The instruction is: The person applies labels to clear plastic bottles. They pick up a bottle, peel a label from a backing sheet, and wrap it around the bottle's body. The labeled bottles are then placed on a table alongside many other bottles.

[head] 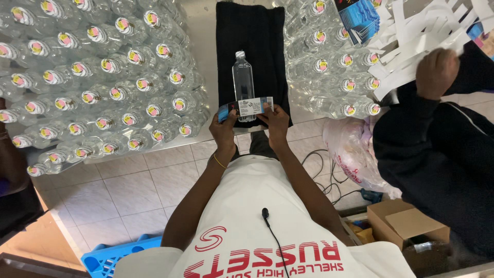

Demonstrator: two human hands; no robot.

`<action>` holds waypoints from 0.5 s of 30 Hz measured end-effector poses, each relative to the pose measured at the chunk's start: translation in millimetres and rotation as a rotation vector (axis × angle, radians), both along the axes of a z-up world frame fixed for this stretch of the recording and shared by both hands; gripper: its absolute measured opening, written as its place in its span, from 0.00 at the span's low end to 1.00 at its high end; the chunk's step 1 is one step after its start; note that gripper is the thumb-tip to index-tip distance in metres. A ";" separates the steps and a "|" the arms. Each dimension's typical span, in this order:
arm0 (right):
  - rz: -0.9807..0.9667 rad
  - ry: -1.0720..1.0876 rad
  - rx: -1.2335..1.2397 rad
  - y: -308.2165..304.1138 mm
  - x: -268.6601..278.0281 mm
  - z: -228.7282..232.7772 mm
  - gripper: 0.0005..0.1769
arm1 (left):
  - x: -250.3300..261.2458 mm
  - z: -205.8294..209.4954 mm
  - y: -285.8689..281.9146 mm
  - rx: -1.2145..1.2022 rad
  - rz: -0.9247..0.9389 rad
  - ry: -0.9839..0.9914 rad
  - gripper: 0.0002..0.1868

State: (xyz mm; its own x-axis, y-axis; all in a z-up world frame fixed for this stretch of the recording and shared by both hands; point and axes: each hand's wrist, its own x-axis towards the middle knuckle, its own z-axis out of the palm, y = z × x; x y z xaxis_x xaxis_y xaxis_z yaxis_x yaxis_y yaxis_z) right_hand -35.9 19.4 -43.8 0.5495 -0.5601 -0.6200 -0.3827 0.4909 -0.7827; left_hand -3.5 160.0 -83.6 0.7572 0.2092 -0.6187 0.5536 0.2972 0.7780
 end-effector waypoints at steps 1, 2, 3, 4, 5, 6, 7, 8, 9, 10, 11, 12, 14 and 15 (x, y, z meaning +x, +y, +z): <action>-0.001 0.001 0.000 0.2 0.5 0.6 0.14 | 0.8 3.1 -0.5 0.000 -0.001 0.001 0.13; -0.003 -0.005 0.004 0.4 1.0 1.1 0.14 | 1.6 6.1 -1.0 -0.017 0.003 0.009 0.13; -0.004 -0.011 0.010 0.9 0.9 1.8 0.13 | 1.6 9.3 -1.0 -0.033 0.008 0.019 0.13; -0.004 -0.009 0.011 1.0 0.2 0.8 0.13 | 1.9 10.7 -0.6 -0.032 0.008 0.021 0.13; -0.008 0.003 0.014 0.9 0.1 -0.3 0.13 | 2.9 12.1 -0.6 0.020 -0.022 0.022 0.12; -0.011 0.014 0.018 0.7 -0.1 -1.4 0.12 | 3.8 13.4 -0.6 0.072 -0.053 0.023 0.11; -0.012 0.016 0.018 0.3 -1.1 -3.9 0.12 | 3.9 8.6 -0.1 0.073 -0.053 0.025 0.11; -0.006 0.015 0.006 0.0 -2.2 -6.3 0.13 | 3.9 3.8 0.5 0.074 -0.056 0.017 0.12; 0.001 0.012 -0.006 0.0 -2.6 -8.9 0.13 | 4.5 -0.9 1.4 0.076 -0.059 0.008 0.13; 0.001 0.014 -0.005 1.2 -0.6 -8.7 0.13 | 5.5 -3.3 0.4 0.077 -0.058 0.009 0.13; 0.009 0.026 -0.021 2.3 1.3 -8.5 0.12 | 6.4 -5.6 -0.7 0.102 -0.073 0.005 0.14; 0.018 0.038 -0.037 3.4 3.0 -8.2 0.11 | 7.2 -7.8 -1.8 0.127 -0.088 0.002 0.14; 0.049 0.056 -0.065 3.2 2.3 -20.8 0.09 | 1.5 -28.6 -2.4 0.124 -0.094 -0.010 0.15; 0.078 0.072 -0.093 3.5 3.0 -27.1 0.08 | 0.0 -39.0 -2.3 0.120 -0.100 -0.025 0.16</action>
State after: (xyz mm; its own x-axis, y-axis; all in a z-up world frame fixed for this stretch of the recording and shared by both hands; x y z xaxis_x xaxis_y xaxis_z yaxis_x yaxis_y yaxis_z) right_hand -32.9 22.9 -70.9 0.5496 -0.5739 -0.6071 -0.4741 0.3841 -0.7922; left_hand -3.5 157.7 -122.6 0.7927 0.2029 -0.5749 0.5562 0.1454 0.8182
